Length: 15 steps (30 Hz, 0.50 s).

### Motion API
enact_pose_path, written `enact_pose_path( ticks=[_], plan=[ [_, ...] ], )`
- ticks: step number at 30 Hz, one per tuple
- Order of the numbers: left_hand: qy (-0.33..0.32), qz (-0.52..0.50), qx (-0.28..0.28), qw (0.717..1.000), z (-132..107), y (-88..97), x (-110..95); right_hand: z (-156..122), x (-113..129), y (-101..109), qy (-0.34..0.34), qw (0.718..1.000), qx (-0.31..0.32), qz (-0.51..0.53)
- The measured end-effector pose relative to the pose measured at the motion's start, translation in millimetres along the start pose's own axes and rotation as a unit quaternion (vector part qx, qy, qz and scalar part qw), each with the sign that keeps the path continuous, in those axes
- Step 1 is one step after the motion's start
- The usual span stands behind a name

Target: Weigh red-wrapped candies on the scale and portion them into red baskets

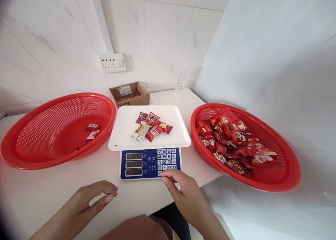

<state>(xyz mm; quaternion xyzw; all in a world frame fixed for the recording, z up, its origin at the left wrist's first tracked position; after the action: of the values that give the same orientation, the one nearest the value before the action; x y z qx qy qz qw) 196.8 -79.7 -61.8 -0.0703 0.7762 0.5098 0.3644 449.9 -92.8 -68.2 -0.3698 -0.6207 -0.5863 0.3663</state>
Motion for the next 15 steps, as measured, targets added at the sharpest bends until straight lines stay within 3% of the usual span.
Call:
enact_pose_path(
  ticks=[5,11,15],
  plan=[
    [-0.037,0.005,0.002,0.999,3.8,-0.2,-0.9,-1.3,6.8,-8.8,0.004,1.0,0.001,-0.018],
    [-0.031,0.018,0.028,0.999,9.0,-6.0,1.5,-2.7,4.1,-8.8,0.0,1.0,-0.009,-0.026],
    [-0.037,0.016,0.018,0.999,10.2,-6.4,2.1,-0.3,6.8,8.6,0.005,0.998,-0.03,-0.056]
  ],
)
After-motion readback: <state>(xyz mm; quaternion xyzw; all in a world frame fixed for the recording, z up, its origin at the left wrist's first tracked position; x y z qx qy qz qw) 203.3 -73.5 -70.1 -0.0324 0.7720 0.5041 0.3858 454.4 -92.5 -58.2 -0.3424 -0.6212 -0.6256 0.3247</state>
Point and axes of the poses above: each hand's wrist, its own z-axis towards the middle knuckle, its own y-axis out of the back of the hand, x = y × z, the point moved 6 cm from there along z, towards the middle knuckle, and after that the axes turned 10 degrees about z, right-handed, at the moved point
